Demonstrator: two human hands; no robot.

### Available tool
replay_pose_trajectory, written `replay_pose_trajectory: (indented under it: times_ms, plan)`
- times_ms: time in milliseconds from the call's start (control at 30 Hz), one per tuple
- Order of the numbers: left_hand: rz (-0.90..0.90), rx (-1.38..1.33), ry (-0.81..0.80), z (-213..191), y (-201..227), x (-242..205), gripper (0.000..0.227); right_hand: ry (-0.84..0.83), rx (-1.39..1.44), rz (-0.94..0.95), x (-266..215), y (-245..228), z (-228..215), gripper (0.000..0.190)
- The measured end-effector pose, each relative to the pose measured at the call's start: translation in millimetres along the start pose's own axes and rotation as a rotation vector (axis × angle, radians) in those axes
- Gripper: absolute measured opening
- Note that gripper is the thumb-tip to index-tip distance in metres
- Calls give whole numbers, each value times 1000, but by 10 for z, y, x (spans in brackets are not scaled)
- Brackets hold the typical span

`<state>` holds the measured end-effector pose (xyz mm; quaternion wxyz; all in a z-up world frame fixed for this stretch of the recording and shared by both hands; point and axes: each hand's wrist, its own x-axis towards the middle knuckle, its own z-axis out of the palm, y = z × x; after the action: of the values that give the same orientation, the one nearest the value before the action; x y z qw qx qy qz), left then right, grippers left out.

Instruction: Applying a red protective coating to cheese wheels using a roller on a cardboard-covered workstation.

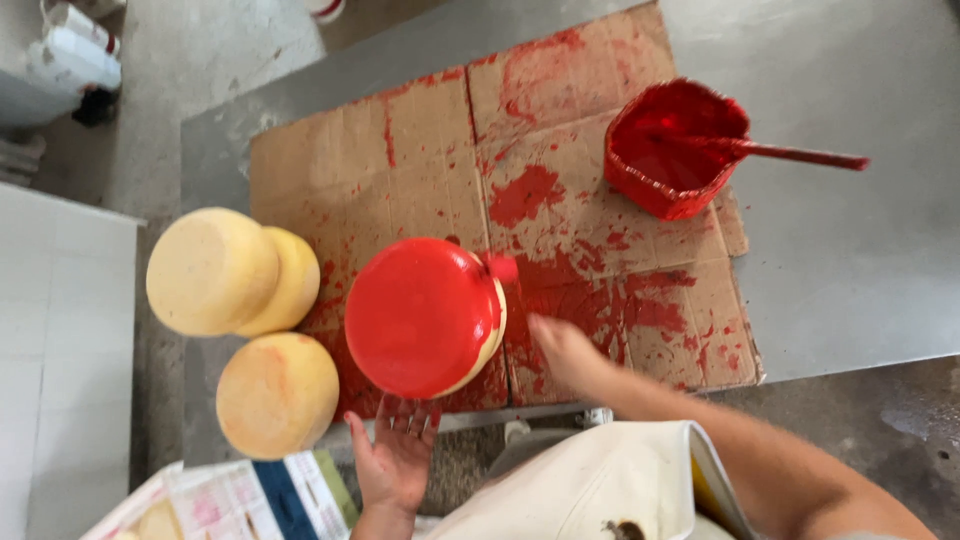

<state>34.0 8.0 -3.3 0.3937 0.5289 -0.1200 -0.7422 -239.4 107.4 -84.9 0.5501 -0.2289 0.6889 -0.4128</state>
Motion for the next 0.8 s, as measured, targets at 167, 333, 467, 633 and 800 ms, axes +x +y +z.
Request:
replay_pose_trajectory:
  times_ms: [167,333,467,633,800]
  plan:
    - [-45,82,82,307,117,-103,74,-30,36,-11,-476,385,122,46]
    - [-24,232,34,536,459,-85,77,42,-108,143,-555,-688,-73,59]
    - [-49,407,-54,711,789,55,78,138,-122,183,-554,-830,-1,67]
    - [-32,415,-266,580,1004,731,61,190,-274,108,-1000,-29,263,59]
    - [-18,440,-297,519,1082,1189,64,299,-203,111,-1254,-516,202,52]
